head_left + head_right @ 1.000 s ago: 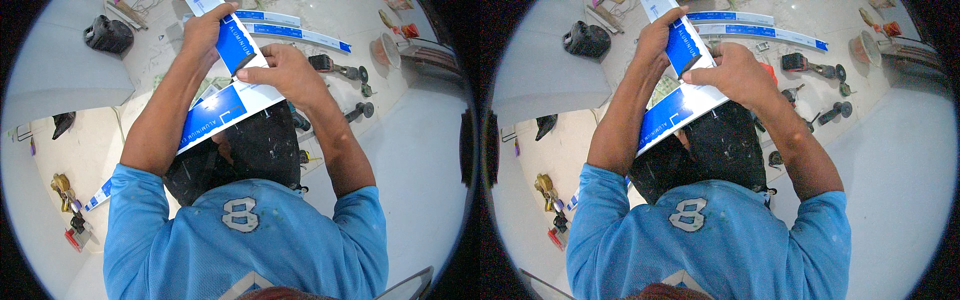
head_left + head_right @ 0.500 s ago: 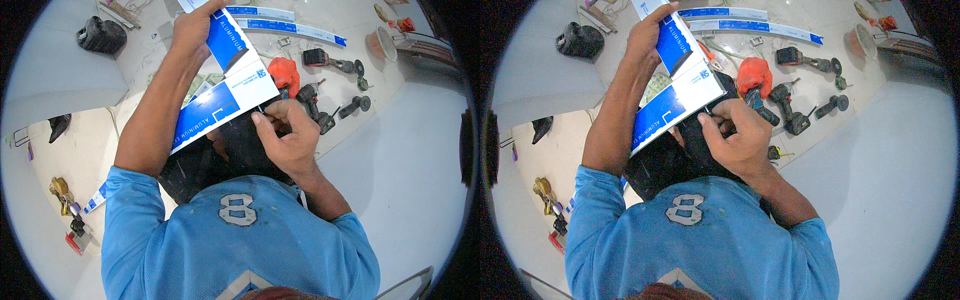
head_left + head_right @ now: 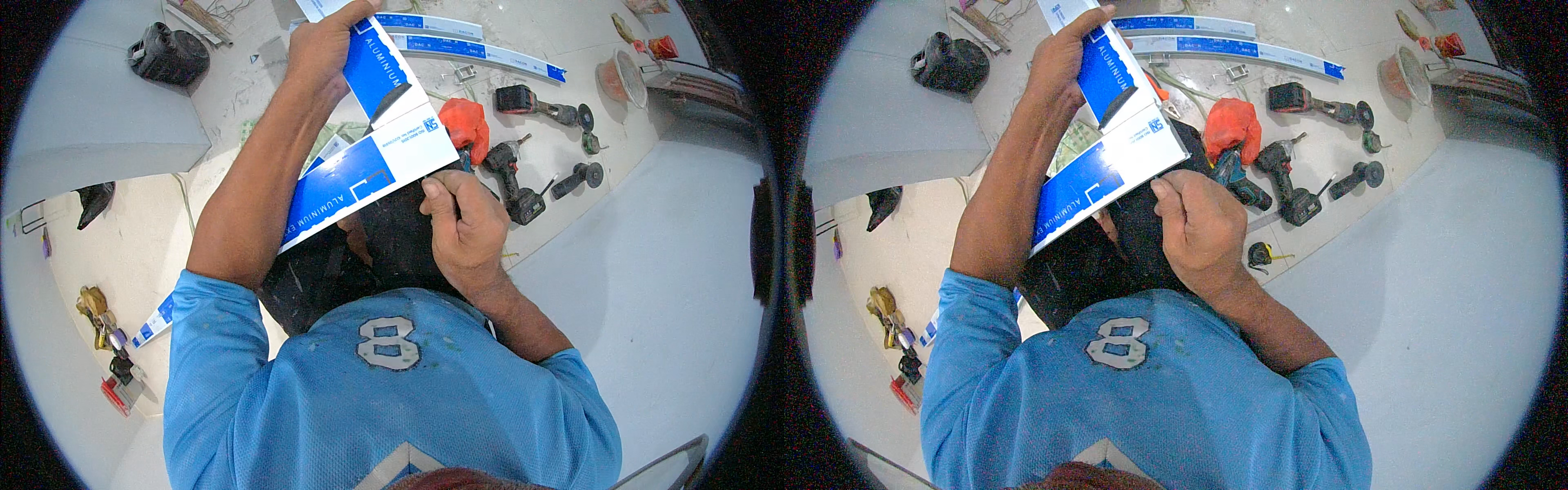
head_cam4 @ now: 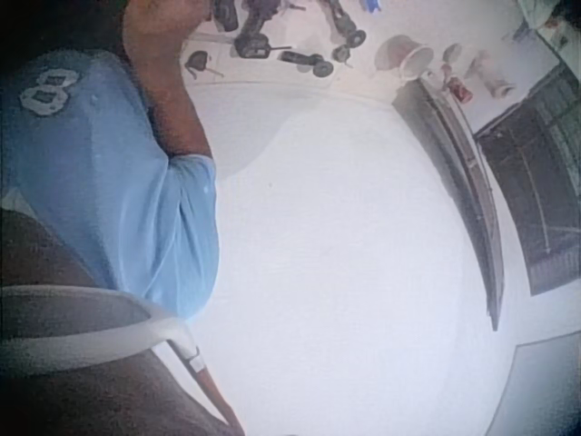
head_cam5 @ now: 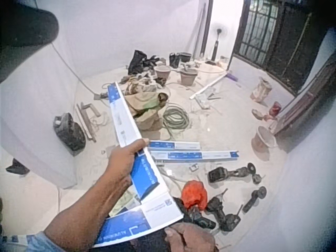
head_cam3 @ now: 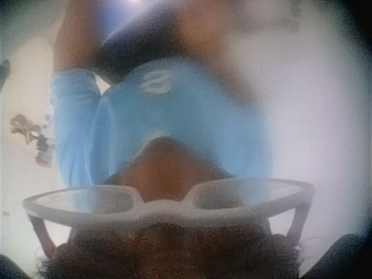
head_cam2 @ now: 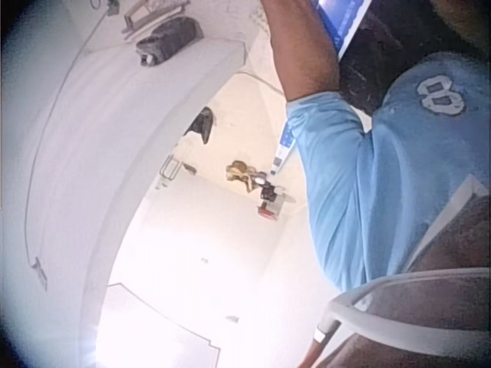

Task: The person rummages through a bag, then sits on the floor and uses a power drill to drive screws into an aluminum extrusion. The person then aligns and secures the extrusion pieces together.

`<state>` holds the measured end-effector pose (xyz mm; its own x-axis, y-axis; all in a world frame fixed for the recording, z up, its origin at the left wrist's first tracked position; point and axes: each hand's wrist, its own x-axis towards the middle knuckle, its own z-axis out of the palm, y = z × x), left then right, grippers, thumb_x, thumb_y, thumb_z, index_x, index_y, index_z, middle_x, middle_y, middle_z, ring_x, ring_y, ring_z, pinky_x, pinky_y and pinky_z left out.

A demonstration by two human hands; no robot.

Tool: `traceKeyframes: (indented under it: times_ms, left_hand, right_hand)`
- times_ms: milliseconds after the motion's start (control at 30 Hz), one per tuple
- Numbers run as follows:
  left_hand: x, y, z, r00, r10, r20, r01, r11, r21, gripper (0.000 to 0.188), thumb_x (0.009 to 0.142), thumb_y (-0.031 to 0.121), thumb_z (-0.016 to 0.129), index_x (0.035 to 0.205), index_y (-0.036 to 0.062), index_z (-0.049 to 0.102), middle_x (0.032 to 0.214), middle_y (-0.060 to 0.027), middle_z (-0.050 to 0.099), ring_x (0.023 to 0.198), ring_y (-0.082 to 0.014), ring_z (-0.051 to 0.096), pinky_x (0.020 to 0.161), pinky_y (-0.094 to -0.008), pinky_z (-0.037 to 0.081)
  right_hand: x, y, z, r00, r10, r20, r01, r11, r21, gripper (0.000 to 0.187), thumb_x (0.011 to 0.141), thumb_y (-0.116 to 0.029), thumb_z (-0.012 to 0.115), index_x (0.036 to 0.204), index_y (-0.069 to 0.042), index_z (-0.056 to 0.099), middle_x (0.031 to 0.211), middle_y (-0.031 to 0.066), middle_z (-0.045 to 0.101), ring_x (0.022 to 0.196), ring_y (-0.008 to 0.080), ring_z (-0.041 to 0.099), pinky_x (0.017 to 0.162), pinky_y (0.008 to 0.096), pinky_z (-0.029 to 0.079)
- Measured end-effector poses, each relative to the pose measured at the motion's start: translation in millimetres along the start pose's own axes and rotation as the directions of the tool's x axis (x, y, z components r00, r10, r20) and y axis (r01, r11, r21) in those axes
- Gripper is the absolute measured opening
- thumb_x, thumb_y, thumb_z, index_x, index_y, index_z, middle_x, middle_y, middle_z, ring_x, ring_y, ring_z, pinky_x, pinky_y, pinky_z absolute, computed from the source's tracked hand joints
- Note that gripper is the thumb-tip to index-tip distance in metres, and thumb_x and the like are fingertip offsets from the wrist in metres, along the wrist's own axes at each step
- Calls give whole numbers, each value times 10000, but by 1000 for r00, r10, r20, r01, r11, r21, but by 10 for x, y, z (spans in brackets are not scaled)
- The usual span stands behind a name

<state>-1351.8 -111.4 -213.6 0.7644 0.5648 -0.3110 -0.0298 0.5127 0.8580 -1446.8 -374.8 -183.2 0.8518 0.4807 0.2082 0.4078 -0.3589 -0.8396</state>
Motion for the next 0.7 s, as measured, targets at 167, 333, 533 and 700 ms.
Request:
traceKeyframes:
  times_ms: [167, 333, 533, 700]
  left_hand:
    - [24, -22, -7, 1000, -3, -1, 3, 1000, 8, 196, 923, 98, 788, 1012, -44, 686, 770, -84, 692, 588, -208, 684, 532, -344, 585]
    - [24, -17, -3, 1000, -12, -1, 12, 1000, -18, 196, 928, 87, 778, 1026, -56, 686, 778, -91, 697, 582, -216, 685, 531, -343, 587]
    - [-38, -5, 17, 1000, -14, -19, 14, 1000, -3, 220, 936, 77, 760, 1066, -81, 681, 804, -106, 706, 614, -231, 701, 564, -359, 610]
    - [-21, -13, 4, 1000, 10, 12, -10, 1000, -28, 228, 935, 75, 762, 1069, -89, 678, 826, -120, 720, 642, -231, 718, 573, -362, 616]
  right_hand:
    - [-17, 74, 49, 997, -69, -35, 68, 997, -44, 104, 975, -95, 754, 964, -17, 686, 783, 148, 698, 669, 342, 691, 633, 426, 534]
    - [2, -30, -44, 998, 61, 29, -62, 997, 35, 193, 927, -140, 803, 999, -6, 683, 828, 131, 699, 715, 292, 692, 650, 405, 525]
    - [356, 87, -208, 976, -198, -90, 192, 979, -72, 333, 936, -152, 768, 1198, 42, 695, 1141, 221, 716, 1070, 330, 675, 930, 437, 524]
    - [529, 218, -18, 978, -207, -7, 206, 974, 96, 427, 990, -128, 704, 1379, 46, 671, 1311, 227, 712, 1220, 336, 641, 1093, 443, 463]
